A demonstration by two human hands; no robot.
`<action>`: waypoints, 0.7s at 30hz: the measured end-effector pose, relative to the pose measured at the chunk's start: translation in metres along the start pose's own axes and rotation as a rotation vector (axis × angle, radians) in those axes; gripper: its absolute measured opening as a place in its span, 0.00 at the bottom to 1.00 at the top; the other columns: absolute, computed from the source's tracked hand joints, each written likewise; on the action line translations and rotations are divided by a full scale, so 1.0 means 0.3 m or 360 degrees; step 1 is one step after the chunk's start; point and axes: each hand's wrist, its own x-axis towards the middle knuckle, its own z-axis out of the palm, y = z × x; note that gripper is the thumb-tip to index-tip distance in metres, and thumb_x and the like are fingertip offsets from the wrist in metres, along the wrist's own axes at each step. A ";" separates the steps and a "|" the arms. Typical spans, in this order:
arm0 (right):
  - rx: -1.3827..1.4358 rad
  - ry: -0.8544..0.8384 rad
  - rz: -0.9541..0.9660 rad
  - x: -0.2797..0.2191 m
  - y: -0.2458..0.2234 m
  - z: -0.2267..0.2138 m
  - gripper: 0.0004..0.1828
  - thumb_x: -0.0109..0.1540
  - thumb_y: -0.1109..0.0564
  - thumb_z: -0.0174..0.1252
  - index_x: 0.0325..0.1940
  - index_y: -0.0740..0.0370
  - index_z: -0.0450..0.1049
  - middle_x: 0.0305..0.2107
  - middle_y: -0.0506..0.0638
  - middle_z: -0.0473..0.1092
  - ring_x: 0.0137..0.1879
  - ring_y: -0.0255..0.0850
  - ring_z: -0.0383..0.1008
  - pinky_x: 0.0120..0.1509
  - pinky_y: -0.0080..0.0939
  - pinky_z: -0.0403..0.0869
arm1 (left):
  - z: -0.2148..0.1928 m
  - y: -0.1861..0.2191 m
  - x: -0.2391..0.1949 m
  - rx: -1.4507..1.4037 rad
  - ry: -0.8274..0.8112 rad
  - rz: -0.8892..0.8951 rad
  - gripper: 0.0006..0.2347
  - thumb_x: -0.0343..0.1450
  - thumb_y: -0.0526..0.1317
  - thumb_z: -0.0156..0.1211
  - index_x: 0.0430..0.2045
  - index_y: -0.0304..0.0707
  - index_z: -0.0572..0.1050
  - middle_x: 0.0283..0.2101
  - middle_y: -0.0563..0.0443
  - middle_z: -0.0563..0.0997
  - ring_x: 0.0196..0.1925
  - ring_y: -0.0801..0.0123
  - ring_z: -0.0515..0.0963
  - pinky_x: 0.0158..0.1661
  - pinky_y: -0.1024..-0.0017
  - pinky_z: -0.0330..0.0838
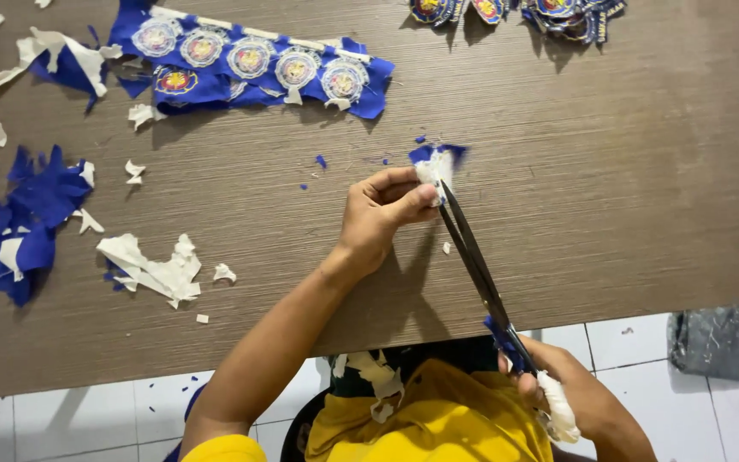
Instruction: The person uses shears to trim the edges of a blue fabric patch with a printed emblem. They rotate the patch to cut around its perimeter, then set the trimmed piece aside and clear debris from the table before picking up another patch to continue cutting.
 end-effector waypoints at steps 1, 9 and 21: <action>-0.0011 -0.0008 0.0006 0.004 -0.004 0.000 0.24 0.56 0.43 0.67 0.42 0.67 0.76 0.23 0.47 0.62 0.22 0.35 0.58 0.24 0.34 0.53 | 0.004 0.007 -0.004 -0.0006 0.0012 0.0006 0.13 0.64 0.29 0.72 0.40 0.26 0.78 0.36 0.36 0.86 0.37 0.58 0.87 0.38 0.61 0.88; 0.0426 0.0134 0.0234 0.029 -0.052 0.019 0.18 0.73 0.52 0.50 0.38 0.71 0.72 0.15 0.50 0.64 0.18 0.31 0.54 0.22 0.30 0.51 | 0.044 0.066 -0.042 0.0255 -0.0192 0.0110 0.06 0.67 0.32 0.70 0.34 0.29 0.82 0.34 0.42 0.86 0.37 0.62 0.87 0.40 0.66 0.88; 0.0230 0.0109 0.0022 0.031 -0.071 0.016 0.04 0.68 0.69 0.57 0.38 0.73 0.71 0.23 0.51 0.63 0.23 0.30 0.59 0.24 0.28 0.54 | 0.036 0.075 -0.035 0.0256 -0.0337 0.0012 0.25 0.67 0.30 0.69 0.58 0.31 0.65 0.40 0.33 0.85 0.40 0.55 0.87 0.43 0.60 0.87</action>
